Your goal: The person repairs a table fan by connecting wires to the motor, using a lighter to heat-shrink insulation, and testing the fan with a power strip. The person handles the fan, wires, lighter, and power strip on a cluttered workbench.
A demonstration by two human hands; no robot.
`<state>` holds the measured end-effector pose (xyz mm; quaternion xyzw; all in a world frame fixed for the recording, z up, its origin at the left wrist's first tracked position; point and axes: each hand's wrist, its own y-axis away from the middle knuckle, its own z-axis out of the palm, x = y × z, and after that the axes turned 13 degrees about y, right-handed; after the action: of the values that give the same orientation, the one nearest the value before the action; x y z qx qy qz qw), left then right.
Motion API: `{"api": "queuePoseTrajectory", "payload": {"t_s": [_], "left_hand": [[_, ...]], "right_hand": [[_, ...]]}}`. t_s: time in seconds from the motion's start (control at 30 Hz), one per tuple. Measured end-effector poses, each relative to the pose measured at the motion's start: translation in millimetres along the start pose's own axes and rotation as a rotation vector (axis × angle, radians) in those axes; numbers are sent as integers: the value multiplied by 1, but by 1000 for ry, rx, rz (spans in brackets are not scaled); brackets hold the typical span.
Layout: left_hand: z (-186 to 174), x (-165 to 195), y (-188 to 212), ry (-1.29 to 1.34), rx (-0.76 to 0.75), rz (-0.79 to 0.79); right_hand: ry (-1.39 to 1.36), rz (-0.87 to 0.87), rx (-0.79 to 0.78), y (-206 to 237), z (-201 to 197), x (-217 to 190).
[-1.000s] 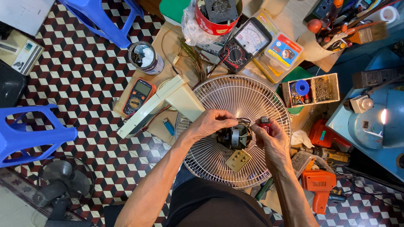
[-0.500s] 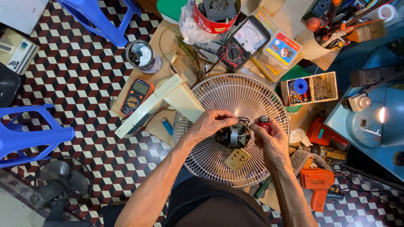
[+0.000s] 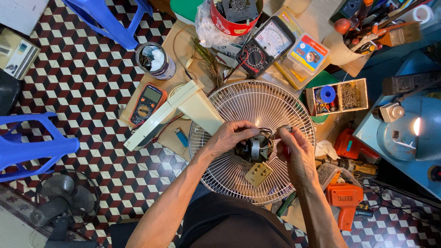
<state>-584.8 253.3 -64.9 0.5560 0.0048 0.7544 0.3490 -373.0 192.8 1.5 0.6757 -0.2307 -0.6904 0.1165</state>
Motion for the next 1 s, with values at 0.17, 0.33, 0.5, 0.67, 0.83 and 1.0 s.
{"api": "queuePoseTrajectory", "payload": {"t_s": [0.17,0.33,0.5,0.67,0.83,1.0], "left_hand": [[0,-3,8,141,12,19],[-1,-6,9,183,62,0],[0,-7,9,180,91,-15],[-1,-7,9,205,82,-5],[-2,-7,11,218,64,3],[-2,-4,13,280,57,29]], "right_hand": [[365,261,40,-12,0,-12],[672,155,-29,-22,7,-20],[593,236,-60,-25,11,-23],[850,-387,-151,-26,12,-16],[611,257,6,-30,18,-11],[675,151,6,-28,23,-16]]}}
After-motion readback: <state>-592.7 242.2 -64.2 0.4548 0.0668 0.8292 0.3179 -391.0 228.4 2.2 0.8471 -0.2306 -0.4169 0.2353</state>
